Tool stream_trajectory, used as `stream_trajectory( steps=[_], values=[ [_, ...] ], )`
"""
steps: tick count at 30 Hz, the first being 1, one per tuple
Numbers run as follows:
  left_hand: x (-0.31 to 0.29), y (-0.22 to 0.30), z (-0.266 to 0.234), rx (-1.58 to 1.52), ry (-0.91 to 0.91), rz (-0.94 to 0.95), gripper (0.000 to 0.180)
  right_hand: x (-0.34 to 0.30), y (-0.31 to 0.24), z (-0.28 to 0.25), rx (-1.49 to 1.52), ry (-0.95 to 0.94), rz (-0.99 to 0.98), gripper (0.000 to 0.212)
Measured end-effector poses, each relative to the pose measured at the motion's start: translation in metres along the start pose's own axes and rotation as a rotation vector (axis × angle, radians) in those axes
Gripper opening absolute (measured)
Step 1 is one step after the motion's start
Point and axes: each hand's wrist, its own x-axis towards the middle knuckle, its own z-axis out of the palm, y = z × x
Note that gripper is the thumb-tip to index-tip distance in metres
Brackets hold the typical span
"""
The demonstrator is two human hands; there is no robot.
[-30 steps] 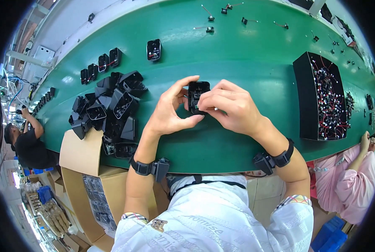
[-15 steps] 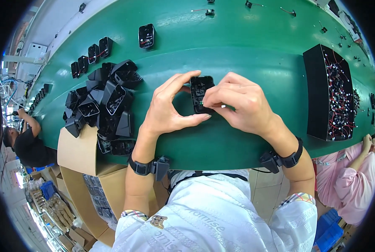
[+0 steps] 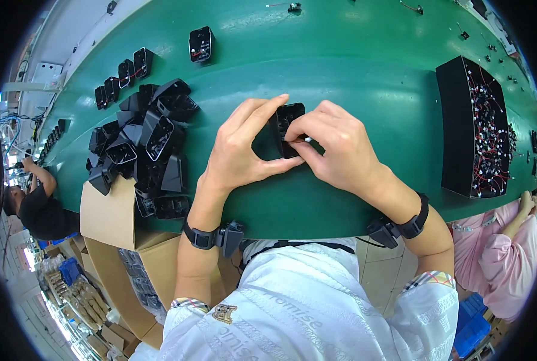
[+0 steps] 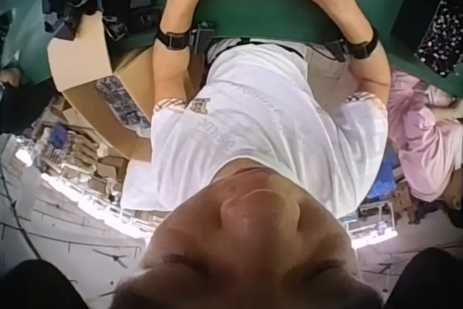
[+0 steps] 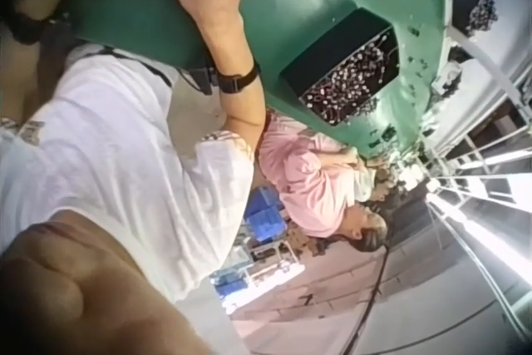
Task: The person assembles electronic devices by picking up a black plastic housing and a small circuit board with wires, inserting the board into the housing, and pressing the components together. They then place the assembled unit onto the green conveyor belt and repeat the process.
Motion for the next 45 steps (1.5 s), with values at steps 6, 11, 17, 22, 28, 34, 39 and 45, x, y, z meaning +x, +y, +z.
stream_trajectory(
  steps=[6,11,17,22,28,34,39,45],
  values=[
    [0.006,0.001,-0.007,-0.109,0.143,-0.011,0.091,0.010,0.002,-0.020,0.110,0.163,-0.047,0.033],
    [0.006,0.003,-0.011,-0.207,0.172,0.000,0.092,0.007,0.002,-0.026,0.174,-0.062,-0.015,0.042],
    [0.002,-0.004,-0.007,-0.388,0.130,-0.085,0.099,0.016,0.006,-0.033,0.251,-0.160,-0.030,0.038],
    [0.001,0.008,-0.002,-0.615,0.133,-0.355,0.100,0.012,0.011,-0.023,0.511,-0.185,0.053,0.033],
    [0.005,0.015,-0.014,-0.427,0.065,-0.472,0.086,0.001,0.016,-0.007,1.282,-0.302,0.533,0.024],
    [-0.001,0.015,-0.011,-0.326,0.140,-0.484,0.081,0.001,0.001,-0.005,1.354,-0.291,0.694,0.036],
    [-0.004,0.009,0.002,-0.112,0.156,-0.399,0.064,0.000,0.002,-0.001,1.441,-0.304,0.797,0.038],
    [-0.006,0.009,0.002,-0.034,0.333,-0.328,0.045,-0.003,0.005,0.007,1.485,-0.296,0.777,0.038]
  ],
)
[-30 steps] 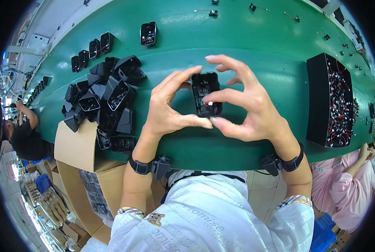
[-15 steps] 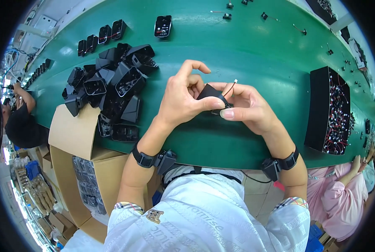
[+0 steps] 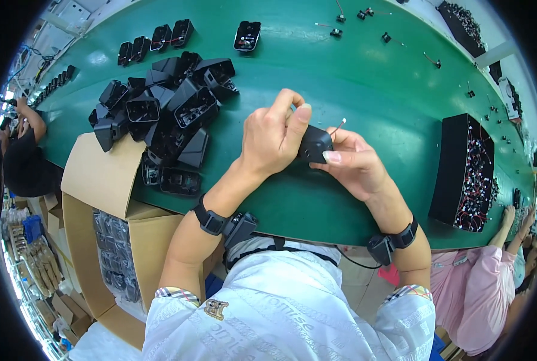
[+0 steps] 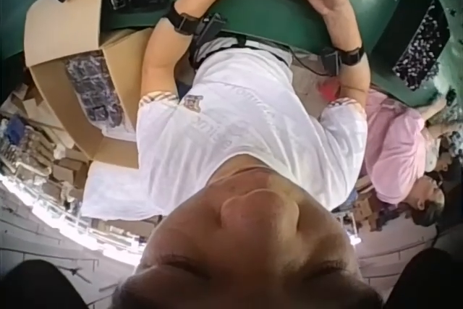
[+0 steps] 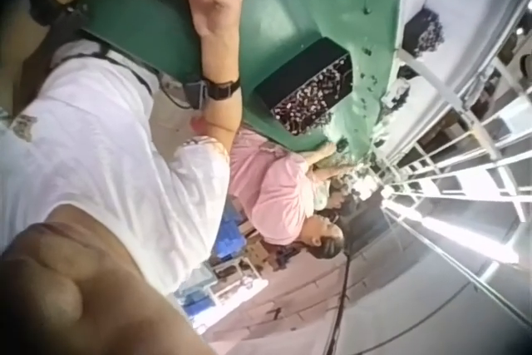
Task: The person assembles electronic devices by picking up a black plastic housing and a small circuit board with wires, inserting the board into the housing, and pressing the components together. They then place the assembled unit onto the green conveyor belt and repeat the process.
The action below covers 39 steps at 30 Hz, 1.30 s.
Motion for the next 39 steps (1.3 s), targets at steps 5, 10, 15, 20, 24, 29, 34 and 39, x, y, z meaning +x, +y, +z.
stream_trajectory(
  steps=[5,10,15,20,24,29,34,39],
  values=[
    [0.001,-0.002,0.000,-0.008,0.032,0.033,0.041,0.008,-0.004,0.006,-0.026,0.007,-0.036,0.030],
    [0.018,-0.004,-0.022,0.171,0.308,0.187,0.014,0.062,-0.053,0.010,-1.117,0.127,-0.684,0.026],
    [0.024,-0.012,-0.054,0.462,0.444,0.214,0.027,0.154,-0.084,-0.021,-1.657,0.309,-0.920,0.032],
    [0.021,-0.006,-0.063,0.804,0.361,-0.087,0.051,0.195,-0.076,-0.033,-1.723,0.339,-0.937,0.030],
    [0.019,-0.014,-0.068,0.872,0.265,-0.176,0.058,0.202,-0.077,-0.031,-1.746,0.344,-0.841,0.031],
    [0.019,-0.022,-0.070,0.847,0.215,-0.178,0.056,0.200,-0.081,-0.030,-1.831,0.251,-0.883,0.034],
    [0.025,-0.009,-0.075,0.514,0.280,0.029,0.062,0.179,-0.104,-0.042,-1.621,0.433,-1.019,0.035],
    [0.019,-0.002,-0.049,0.102,0.161,0.119,0.069,0.182,-0.106,-0.090,-1.547,0.532,-0.669,0.035]
  ],
)
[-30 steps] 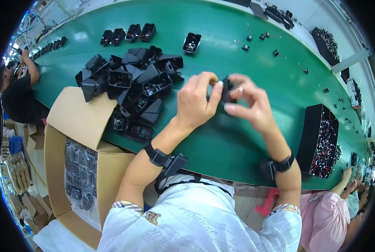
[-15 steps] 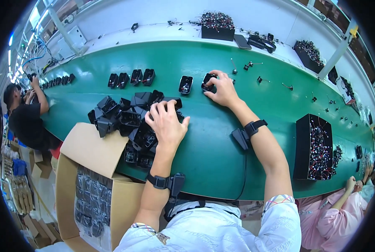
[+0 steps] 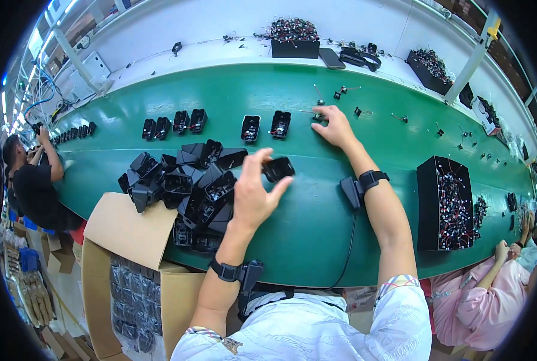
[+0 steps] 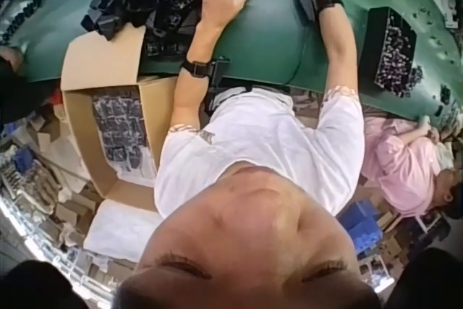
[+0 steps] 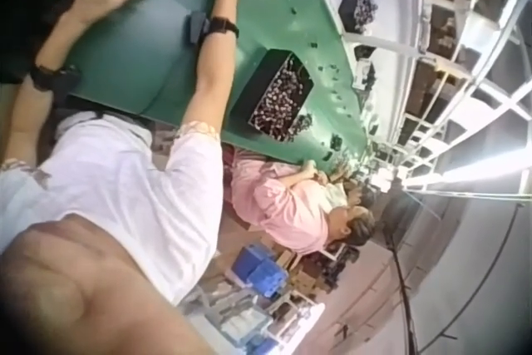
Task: The person assembles electronic devices by picking up a black plastic housing and a small circuit board with wires, inserting the board into the housing, and pressing the components together. They then place the assembled unit onto the green conveyor belt and repeat the process.
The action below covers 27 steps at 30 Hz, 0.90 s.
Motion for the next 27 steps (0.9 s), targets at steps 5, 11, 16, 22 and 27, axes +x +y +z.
stream_trajectory(
  steps=[5,11,16,22,27],
  values=[
    [-0.008,-0.005,0.032,-0.289,-0.237,-0.126,0.074,-0.005,0.019,-0.006,0.093,0.053,0.049,0.017],
    [-0.014,-0.004,0.029,-1.134,-0.273,-0.501,0.068,-0.090,-0.080,-0.052,0.793,-0.042,0.144,0.014],
    [-0.008,-0.003,0.030,-1.261,-0.393,-0.519,0.061,-0.159,-0.102,-0.066,0.858,0.001,0.122,0.011],
    [-0.007,0.003,0.025,-1.264,-0.486,-0.523,0.058,-0.171,-0.113,-0.075,0.665,0.064,-0.038,0.016],
    [-0.008,0.002,0.026,-1.241,-0.543,-0.434,0.058,-0.174,-0.122,-0.078,0.385,0.001,-0.111,0.017]
  ],
)
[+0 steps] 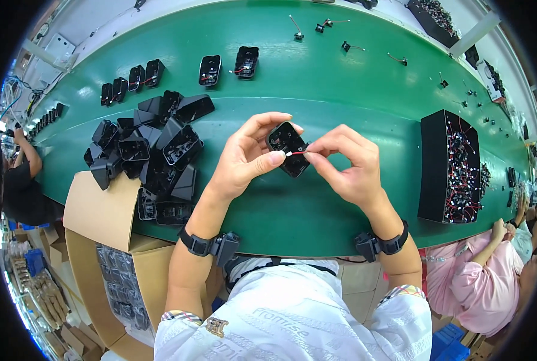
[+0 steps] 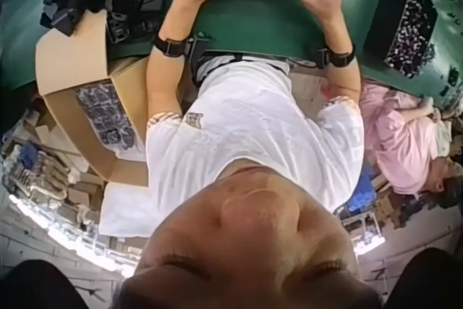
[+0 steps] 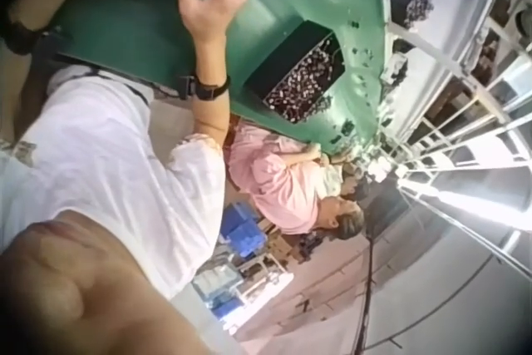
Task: The person assembles electronic devices by picking up a black plastic housing and a small circuit board with wires, inserting the board into the housing, and pressing the components together. They then place the assembled unit onto the green conveyor belt and repeat the process.
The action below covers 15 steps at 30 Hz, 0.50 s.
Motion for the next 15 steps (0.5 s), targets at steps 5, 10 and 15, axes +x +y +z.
stream_trajectory(
  steps=[5,10,15],
  values=[
    [0.001,0.001,-0.002,-0.027,0.037,-0.009,0.058,0.003,-0.009,0.001,-0.073,0.085,0.035,0.017],
    [0.001,-0.002,-0.001,0.015,0.028,-0.011,0.057,0.002,-0.012,0.000,-0.174,0.051,-0.058,0.021],
    [-0.001,-0.002,-0.002,-0.036,0.055,-0.112,0.048,0.004,-0.014,-0.001,-0.223,0.095,-0.209,0.023]
  ],
)
